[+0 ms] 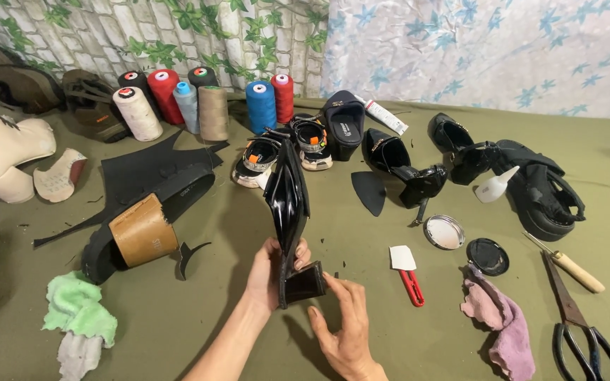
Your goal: The person is polishing and cleaning the heel of a black high-heeled shoe using a cloth and a small applicator tool.
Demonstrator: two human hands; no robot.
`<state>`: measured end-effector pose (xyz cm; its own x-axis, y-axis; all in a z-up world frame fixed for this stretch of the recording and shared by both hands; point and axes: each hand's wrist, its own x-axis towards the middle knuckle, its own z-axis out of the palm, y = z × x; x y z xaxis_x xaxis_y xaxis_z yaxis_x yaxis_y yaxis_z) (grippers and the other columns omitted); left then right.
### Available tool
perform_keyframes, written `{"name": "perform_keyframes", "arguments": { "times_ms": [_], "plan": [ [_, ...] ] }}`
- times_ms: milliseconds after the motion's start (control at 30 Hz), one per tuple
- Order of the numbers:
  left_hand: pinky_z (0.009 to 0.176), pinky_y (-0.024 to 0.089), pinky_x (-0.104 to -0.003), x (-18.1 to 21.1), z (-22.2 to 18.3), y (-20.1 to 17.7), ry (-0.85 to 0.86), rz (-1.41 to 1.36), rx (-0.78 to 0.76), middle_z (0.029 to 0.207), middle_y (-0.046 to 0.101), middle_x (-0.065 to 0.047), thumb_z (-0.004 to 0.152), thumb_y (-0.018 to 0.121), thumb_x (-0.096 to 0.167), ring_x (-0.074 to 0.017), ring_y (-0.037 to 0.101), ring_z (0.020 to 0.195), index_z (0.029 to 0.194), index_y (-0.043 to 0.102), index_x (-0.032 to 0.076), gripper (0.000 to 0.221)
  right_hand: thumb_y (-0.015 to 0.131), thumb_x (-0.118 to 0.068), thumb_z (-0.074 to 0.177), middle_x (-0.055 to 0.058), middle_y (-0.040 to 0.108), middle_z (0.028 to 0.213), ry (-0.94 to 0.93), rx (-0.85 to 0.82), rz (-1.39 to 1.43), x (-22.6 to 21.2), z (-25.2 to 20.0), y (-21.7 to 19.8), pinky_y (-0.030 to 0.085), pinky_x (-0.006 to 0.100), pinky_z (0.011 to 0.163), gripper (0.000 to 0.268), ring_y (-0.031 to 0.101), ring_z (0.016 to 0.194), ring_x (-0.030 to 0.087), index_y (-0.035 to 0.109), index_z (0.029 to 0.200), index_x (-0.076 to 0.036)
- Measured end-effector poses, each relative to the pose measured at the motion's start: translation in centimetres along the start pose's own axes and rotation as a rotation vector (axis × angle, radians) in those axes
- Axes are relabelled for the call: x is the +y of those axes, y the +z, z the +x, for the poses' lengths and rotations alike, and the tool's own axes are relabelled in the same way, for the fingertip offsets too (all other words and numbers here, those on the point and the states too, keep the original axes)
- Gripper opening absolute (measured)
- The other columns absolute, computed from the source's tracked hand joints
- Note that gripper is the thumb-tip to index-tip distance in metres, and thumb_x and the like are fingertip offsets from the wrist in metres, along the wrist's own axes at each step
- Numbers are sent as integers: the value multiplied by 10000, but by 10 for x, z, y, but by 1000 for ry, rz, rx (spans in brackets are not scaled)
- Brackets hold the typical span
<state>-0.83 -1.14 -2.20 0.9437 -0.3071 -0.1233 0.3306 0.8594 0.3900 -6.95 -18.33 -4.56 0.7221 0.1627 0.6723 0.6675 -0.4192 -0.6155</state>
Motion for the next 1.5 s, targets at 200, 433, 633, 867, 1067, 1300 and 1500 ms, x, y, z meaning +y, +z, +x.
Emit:
{"name": "perform_keyframes", "arguments": {
  "times_ms": [200, 433, 633, 867, 1067, 1300, 1500],
  "plan": [
    [740, 464, -344, -2, -3, 13, 130, 125, 160, 801, 602, -112, 997, 517, 178, -206, 540, 689, 960, 600, 53, 154, 640, -323, 960, 124, 669, 1162, 122, 33, 59, 6, -2, 1, 516, 342, 846, 504, 571, 959, 234, 565, 1355, -18],
    [961, 420, -302, -4, -3, 14, 223, 405, 207, 1203, 731, -28, 913, 656, 158, -190, 606, 1059, 1421, 636, 171, 509, 555, -696, 879, 134, 580, 1331, 274, -22, 182, 9, 5, -4, 511, 371, 924, 889, 562, 1161, 237, 441, 1467, -39],
    [1156, 414, -379, -5, -7, 21, 282, 568, 23, 1429, 631, -68, 908, 665, 176, -185, 561, 1331, 1565, 393, 145, 712, 838, -383, 740, 91, 625, 1374, 558, -48, 320, 13, 3, -2, 520, 334, 1023, 906, 650, 1173, 197, 427, 1479, -59],
    [1081, 441, -391, 0, -11, 25, 283, 633, -43, 1367, 661, -100, 890, 691, 227, -188, 596, 1239, 1531, 400, 185, 705, 789, -369, 756, 106, 704, 1316, 639, -68, 436, 13, 6, -8, 553, 343, 988, 811, 700, 1132, 208, 493, 1439, -47],
    [692, 460, -294, 4, -9, 14, 272, 475, -34, 1009, 676, -56, 951, 636, 279, -148, 598, 819, 1407, 493, 126, 502, 695, -533, 748, 84, 672, 1059, 672, -46, 569, 24, -2, -12, 488, 329, 829, 730, 603, 954, 173, 608, 1249, -8],
    [704, 548, -327, 7, 0, 6, 286, 192, 76, 892, 718, -77, 989, 670, 235, -191, 660, 744, 1005, 662, 102, 134, 741, -420, 739, 203, 747, 915, 726, 144, 1011, 89, -46, 14, 566, 364, 686, 649, 711, 780, 280, 708, 1079, 131],
    [990, 564, -397, 9, -3, -3, 168, -158, 18, 1209, 724, -152, 845, 801, 167, -277, 684, 1089, 1181, 690, 88, 363, 496, -423, 925, 375, 676, 1043, 546, -158, 1268, 94, -33, -12, 579, 459, 693, 673, 685, 818, 422, 586, 1170, 198]
  ]
}}
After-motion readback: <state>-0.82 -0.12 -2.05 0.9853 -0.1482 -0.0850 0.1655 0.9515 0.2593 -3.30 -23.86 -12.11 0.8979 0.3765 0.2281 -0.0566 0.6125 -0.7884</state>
